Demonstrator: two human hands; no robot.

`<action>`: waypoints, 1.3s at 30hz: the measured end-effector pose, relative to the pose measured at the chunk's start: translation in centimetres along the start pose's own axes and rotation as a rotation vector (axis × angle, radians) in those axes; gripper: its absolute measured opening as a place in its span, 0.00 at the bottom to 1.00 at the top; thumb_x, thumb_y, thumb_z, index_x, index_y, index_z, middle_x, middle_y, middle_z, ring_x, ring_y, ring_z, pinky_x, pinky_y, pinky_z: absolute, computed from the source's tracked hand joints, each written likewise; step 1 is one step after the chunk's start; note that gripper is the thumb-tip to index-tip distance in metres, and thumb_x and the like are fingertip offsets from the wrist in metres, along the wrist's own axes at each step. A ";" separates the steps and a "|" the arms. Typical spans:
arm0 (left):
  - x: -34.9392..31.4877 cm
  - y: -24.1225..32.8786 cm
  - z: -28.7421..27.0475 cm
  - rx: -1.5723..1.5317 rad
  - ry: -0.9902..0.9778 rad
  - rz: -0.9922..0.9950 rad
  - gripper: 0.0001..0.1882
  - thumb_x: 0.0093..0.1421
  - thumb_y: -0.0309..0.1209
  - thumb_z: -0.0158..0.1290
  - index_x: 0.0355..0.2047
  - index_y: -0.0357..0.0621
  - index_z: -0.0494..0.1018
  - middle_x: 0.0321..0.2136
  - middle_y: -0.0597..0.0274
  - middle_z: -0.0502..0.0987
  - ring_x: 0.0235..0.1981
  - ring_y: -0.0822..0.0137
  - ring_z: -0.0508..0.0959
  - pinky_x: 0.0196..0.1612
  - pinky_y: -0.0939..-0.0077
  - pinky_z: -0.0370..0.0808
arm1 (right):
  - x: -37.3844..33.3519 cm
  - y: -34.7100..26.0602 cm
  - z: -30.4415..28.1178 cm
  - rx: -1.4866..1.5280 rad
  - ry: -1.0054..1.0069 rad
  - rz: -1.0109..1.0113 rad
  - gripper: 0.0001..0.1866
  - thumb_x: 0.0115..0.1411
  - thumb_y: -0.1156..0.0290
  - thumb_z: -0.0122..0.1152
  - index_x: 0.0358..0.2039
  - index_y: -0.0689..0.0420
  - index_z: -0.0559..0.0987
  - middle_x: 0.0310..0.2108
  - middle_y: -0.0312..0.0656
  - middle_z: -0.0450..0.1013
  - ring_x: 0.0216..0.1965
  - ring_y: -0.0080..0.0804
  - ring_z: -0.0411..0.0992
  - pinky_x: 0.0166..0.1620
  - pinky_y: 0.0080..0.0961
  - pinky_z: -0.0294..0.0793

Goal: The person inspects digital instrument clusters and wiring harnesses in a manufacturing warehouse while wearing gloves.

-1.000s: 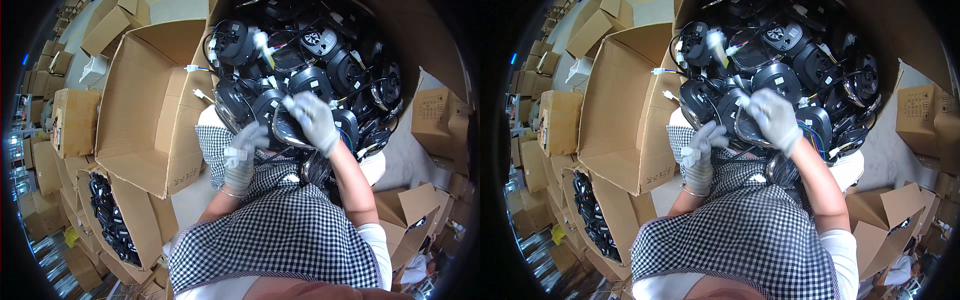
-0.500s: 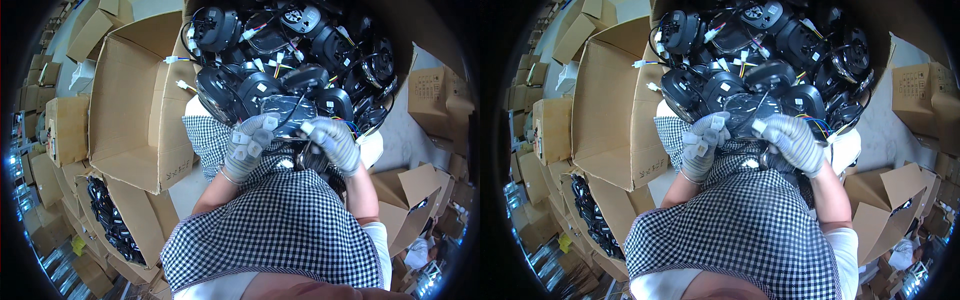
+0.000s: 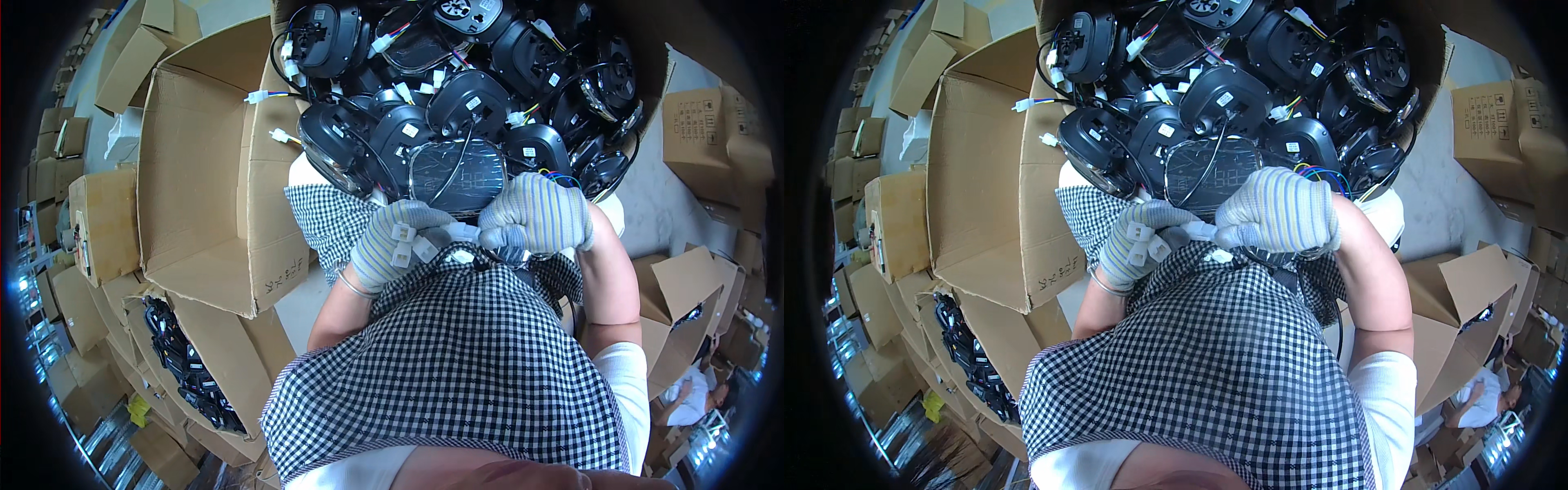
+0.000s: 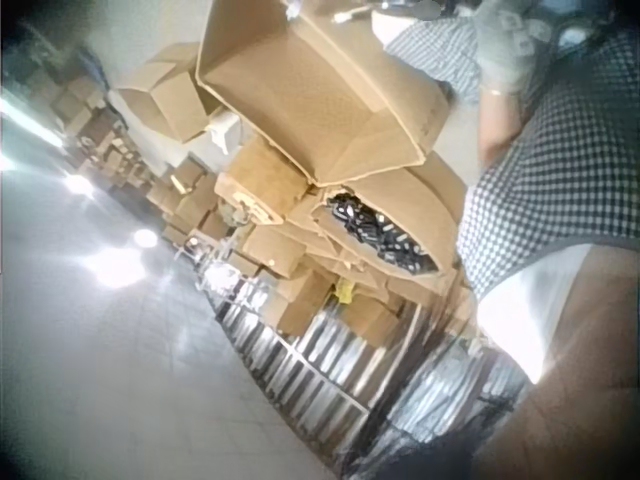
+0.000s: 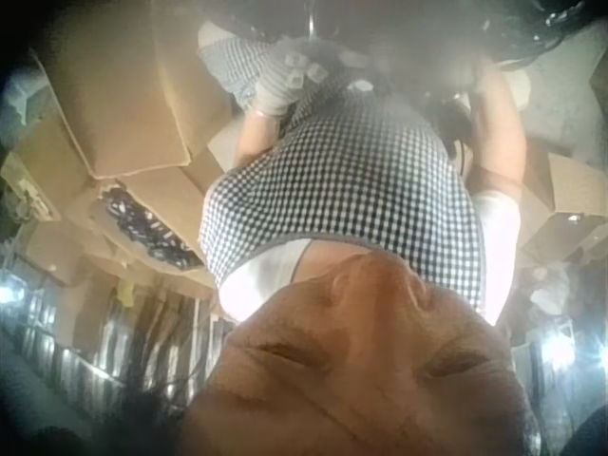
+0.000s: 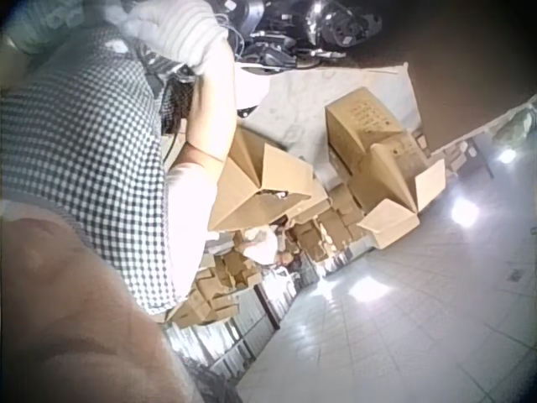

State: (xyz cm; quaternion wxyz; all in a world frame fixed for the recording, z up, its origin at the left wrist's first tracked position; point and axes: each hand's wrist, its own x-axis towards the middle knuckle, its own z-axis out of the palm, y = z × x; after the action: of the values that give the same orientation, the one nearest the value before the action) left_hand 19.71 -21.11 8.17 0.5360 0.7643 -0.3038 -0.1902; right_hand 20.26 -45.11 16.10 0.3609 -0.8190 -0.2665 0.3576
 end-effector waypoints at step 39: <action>-1.1 -0.3 0.9 0.096 0.056 0.026 0.11 0.45 0.36 0.61 0.29 0.46 0.79 0.26 0.62 0.78 0.28 0.59 0.76 0.33 0.68 0.72 | -2.5 2.5 4.7 -0.352 0.821 -0.257 0.20 0.46 0.67 0.59 0.41 0.61 0.75 0.42 0.48 0.72 0.44 0.47 0.71 0.47 0.40 0.70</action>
State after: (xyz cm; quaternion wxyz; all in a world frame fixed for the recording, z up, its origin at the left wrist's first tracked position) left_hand 18.45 -20.93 7.55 0.5097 0.7901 -0.3073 -0.1468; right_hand 15.53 -46.41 12.86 0.3335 -0.9020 -0.2574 -0.0943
